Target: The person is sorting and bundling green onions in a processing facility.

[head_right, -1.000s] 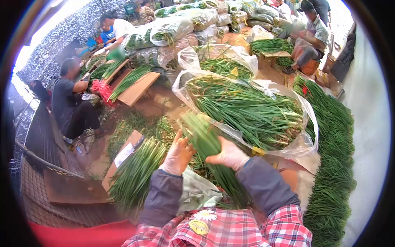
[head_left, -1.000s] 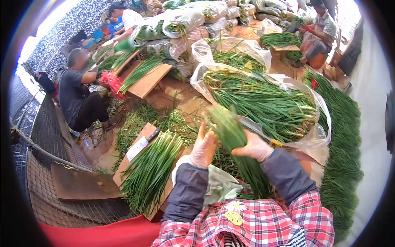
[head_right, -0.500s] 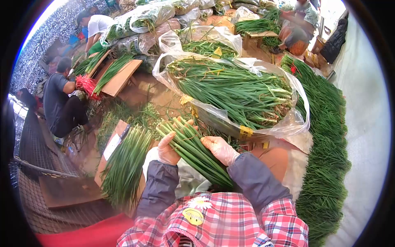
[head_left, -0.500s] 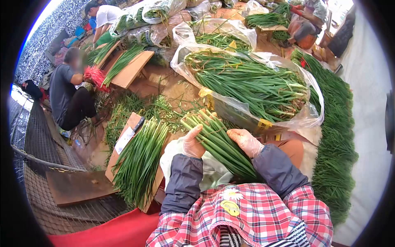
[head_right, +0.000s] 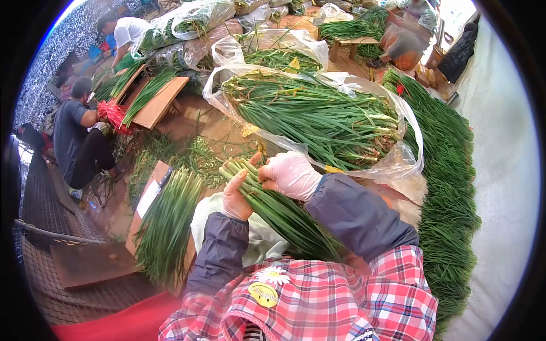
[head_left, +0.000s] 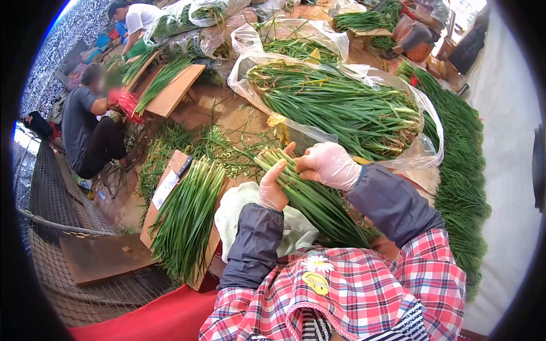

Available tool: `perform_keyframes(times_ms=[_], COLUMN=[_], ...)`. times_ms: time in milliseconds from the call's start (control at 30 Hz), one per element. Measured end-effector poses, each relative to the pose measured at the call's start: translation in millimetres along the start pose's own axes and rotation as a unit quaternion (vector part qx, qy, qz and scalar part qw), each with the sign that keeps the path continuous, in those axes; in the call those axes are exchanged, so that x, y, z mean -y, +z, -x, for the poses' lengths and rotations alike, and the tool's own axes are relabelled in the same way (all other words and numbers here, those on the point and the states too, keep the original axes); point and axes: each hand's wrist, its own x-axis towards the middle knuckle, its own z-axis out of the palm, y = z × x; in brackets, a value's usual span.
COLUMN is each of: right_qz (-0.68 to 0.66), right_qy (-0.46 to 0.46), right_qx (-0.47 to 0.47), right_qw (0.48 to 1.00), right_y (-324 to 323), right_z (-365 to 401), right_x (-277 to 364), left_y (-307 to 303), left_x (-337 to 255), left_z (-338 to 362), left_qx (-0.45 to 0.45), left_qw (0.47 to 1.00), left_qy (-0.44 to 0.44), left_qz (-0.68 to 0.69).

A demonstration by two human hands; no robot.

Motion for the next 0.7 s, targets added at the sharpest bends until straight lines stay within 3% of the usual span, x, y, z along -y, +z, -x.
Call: perform_keyframes(times_ms=[333,433,567,700], right_qz=[-0.189,-0.138,-0.044,0.046], right_qy=[0.093,0.079,0.084,0.126], right_qx=[0.090,0.124,0.069,0.178], right_qw=[0.973,0.979,0.993,0.975], right_y=[-8.8,-14.9,-9.2,-11.7], right_z=[48.6,49.8,52.4,71.9], right_x=[-6.9,7.5,-14.6,-30.0], left_y=[-16.2,-17.6,-16.1,-32.1], left_x=[-1.3,0.6,-0.4,-5.4], left_z=[4.0,4.5,5.9,10.5], left_qx=[-0.002,0.003,0.027,-0.021], left_qw=[0.999,0.997,0.997,0.999], left_qy=[-0.009,-0.026,-0.024,0.008], left_qz=[-0.051,-0.066,-0.073,-0.036])
